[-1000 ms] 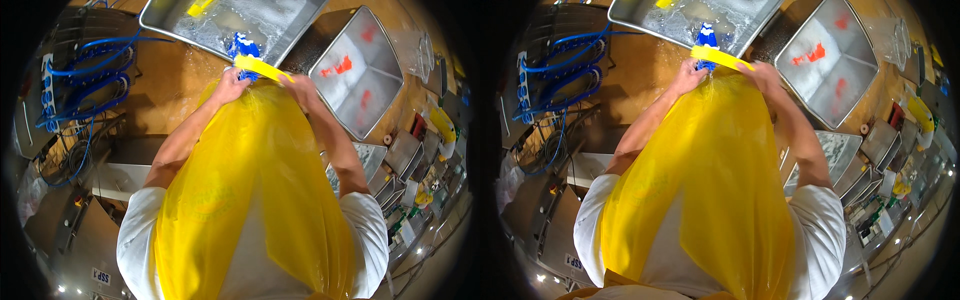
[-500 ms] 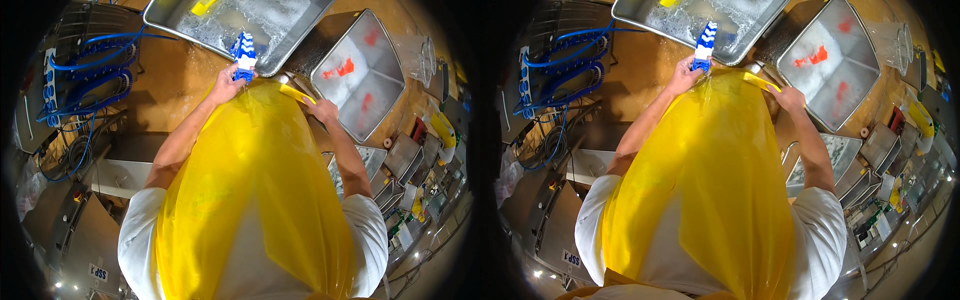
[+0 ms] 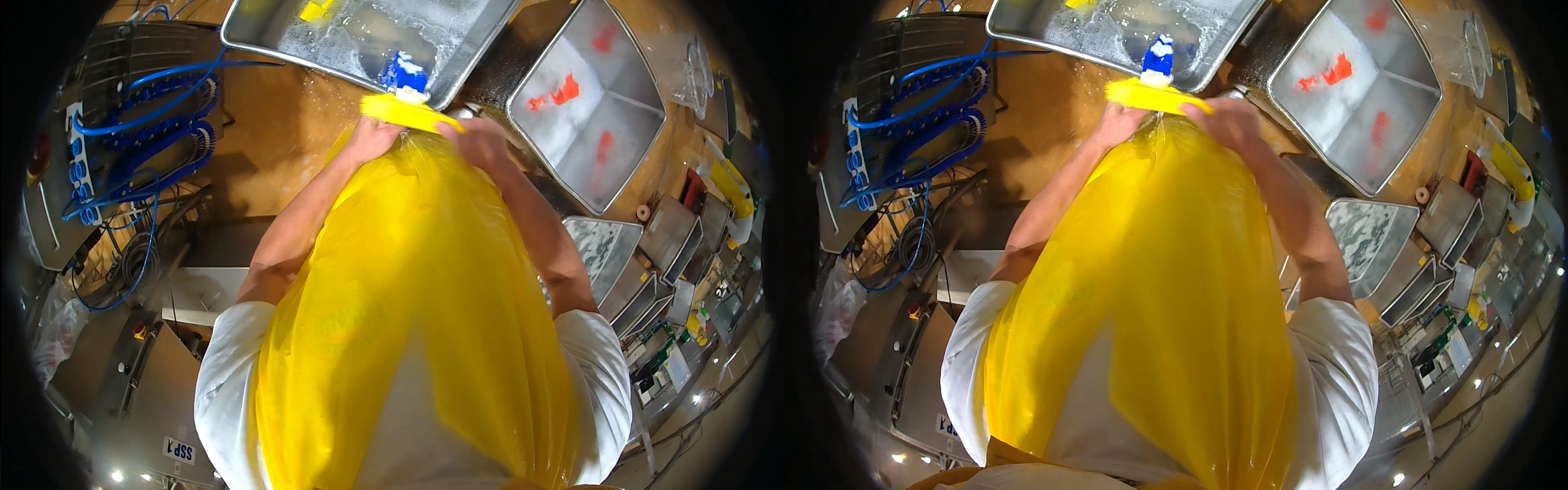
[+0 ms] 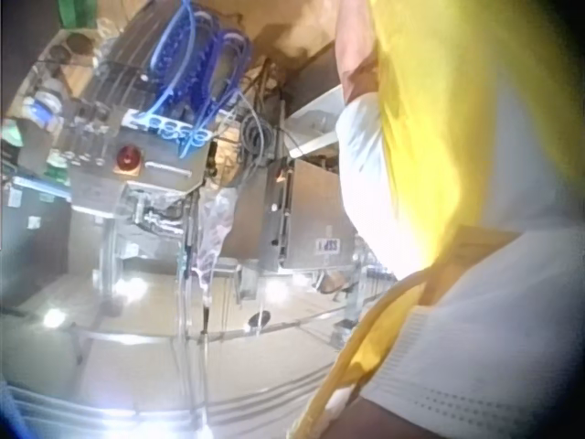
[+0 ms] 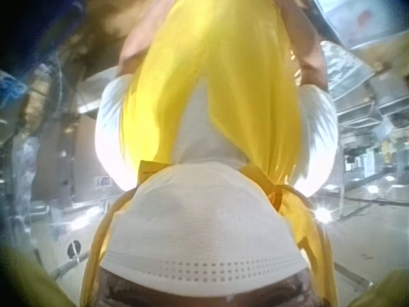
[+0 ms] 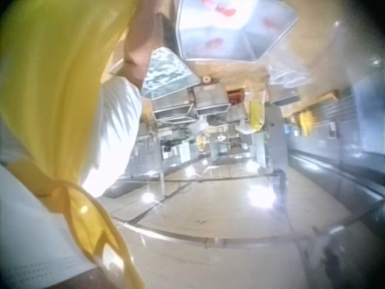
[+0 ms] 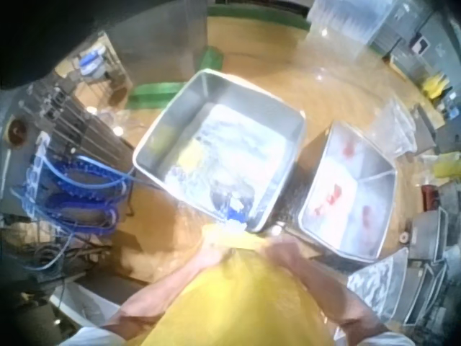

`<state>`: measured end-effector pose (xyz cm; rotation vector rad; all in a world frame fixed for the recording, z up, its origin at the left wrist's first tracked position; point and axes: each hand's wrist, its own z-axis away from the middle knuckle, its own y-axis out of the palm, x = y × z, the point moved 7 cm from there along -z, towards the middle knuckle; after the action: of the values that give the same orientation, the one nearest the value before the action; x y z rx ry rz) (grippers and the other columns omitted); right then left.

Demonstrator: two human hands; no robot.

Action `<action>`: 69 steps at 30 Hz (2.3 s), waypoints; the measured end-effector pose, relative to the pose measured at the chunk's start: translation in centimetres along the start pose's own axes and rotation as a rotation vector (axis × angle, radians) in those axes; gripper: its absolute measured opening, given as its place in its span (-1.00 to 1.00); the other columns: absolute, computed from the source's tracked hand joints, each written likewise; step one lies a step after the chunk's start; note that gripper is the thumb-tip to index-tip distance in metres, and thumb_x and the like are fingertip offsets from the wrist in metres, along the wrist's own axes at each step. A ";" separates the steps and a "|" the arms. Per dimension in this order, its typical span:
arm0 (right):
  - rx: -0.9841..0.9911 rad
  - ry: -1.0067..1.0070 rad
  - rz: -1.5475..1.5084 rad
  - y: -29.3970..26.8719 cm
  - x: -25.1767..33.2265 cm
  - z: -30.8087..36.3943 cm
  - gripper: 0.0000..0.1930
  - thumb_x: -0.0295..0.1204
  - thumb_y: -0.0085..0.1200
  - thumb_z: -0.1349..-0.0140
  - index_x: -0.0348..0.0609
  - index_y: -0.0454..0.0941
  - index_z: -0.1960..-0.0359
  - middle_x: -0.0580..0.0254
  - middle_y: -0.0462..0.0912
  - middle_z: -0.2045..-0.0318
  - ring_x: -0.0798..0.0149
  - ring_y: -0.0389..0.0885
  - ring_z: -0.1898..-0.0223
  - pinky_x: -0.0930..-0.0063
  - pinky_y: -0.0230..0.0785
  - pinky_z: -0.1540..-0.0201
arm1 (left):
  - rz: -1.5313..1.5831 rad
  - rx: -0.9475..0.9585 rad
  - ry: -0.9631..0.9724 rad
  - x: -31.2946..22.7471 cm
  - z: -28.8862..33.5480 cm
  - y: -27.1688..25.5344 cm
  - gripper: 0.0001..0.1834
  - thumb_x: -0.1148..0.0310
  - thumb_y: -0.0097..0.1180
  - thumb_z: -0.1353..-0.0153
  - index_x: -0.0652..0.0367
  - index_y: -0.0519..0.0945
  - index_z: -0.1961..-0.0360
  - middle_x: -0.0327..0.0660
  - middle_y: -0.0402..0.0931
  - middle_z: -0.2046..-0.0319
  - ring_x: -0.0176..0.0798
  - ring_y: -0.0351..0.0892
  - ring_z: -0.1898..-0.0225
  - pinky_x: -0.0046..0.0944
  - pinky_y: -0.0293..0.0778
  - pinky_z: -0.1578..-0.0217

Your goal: The person scrubs a small blue and white plastic part with a yellow brush over a metal sink filled with soapy water. The person repeatedly rinses the part and continues scrubbing it throughout the clip.

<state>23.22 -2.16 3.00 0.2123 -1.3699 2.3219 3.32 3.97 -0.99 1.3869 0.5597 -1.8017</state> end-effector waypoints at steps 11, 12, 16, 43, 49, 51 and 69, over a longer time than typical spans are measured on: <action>-0.176 -0.226 0.045 0.3 2.2 0.6 -0.25 0.41 -0.12 -0.31 -0.08 0.70 0.46 0.07 0.72 0.49 -0.13 0.68 0.39 0.02 0.46 0.30 | -0.224 0.018 0.170 0.7 -0.7 0.2 -0.62 0.55 0.14 -0.29 0.23 0.59 -0.15 -0.14 0.69 0.00 -0.31 0.62 -0.06 -0.22 0.48 -0.15; -0.125 -0.167 0.045 1.7 1.0 1.2 -0.28 0.36 -0.10 -0.34 -0.08 0.70 0.45 0.05 0.72 0.48 -0.10 0.69 0.36 0.06 0.48 0.26 | -0.072 0.033 0.100 0.4 -0.5 0.3 -0.60 0.56 0.11 -0.28 0.24 0.58 -0.16 -0.13 0.70 0.04 -0.30 0.64 -0.03 -0.21 0.50 -0.12; 0.062 0.210 0.060 2.6 -8.6 2.9 -0.22 0.43 -0.18 -0.32 -0.07 0.73 0.42 0.04 0.70 0.50 -0.05 0.71 0.28 0.06 0.50 0.16 | 0.158 0.014 -0.063 1.4 0.9 -0.4 -0.65 0.50 0.07 -0.33 0.29 0.57 -0.13 -0.13 0.72 0.05 -0.26 0.65 -0.04 -0.22 0.49 -0.15; 0.210 0.271 0.198 -0.9 -10.2 2.6 -0.20 0.44 -0.21 -0.30 -0.05 0.77 0.37 0.00 0.76 0.40 -0.12 0.72 0.24 0.08 0.53 0.17 | 0.086 -0.099 -0.016 2.4 0.4 -0.8 -0.72 0.58 0.14 -0.33 0.28 0.68 -0.04 -0.24 0.72 0.08 -0.39 0.60 0.06 -0.34 0.51 -0.02; -0.021 0.035 0.053 -0.7 1.7 0.0 -0.25 0.41 -0.18 -0.33 -0.02 0.77 0.30 -0.01 0.74 0.36 -0.06 0.72 0.22 0.09 0.51 0.12 | -0.035 -0.196 0.100 -0.7 -0.6 0.2 -0.71 0.60 0.14 -0.31 0.32 0.66 -0.05 -0.14 0.71 0.05 -0.28 0.66 0.06 -0.31 0.53 -0.03; -0.012 0.115 -0.025 2.4 -1.7 0.7 -0.25 0.41 -0.15 -0.31 -0.03 0.76 0.28 -0.03 0.73 0.34 -0.07 0.72 0.21 0.09 0.49 0.11 | -0.159 -0.187 0.122 0.1 -0.4 0.4 -0.72 0.57 0.14 -0.32 0.34 0.66 -0.04 -0.11 0.71 0.08 -0.24 0.66 0.07 -0.30 0.53 -0.02; 0.114 0.256 -0.045 0.0 -7.4 -1.1 -0.13 0.50 -0.25 -0.27 -0.10 0.77 0.22 -0.08 0.75 0.30 -0.09 0.73 0.12 0.12 0.50 0.03 | 0.033 -0.189 0.025 1.9 -1.4 -0.6 -0.79 0.56 0.14 -0.34 0.32 0.69 0.04 -0.20 0.74 0.18 -0.38 0.67 0.16 -0.35 0.55 0.07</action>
<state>29.95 -3.35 -0.11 -0.0202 -1.0994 2.2992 3.54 4.79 -3.28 1.2839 0.6980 -1.6618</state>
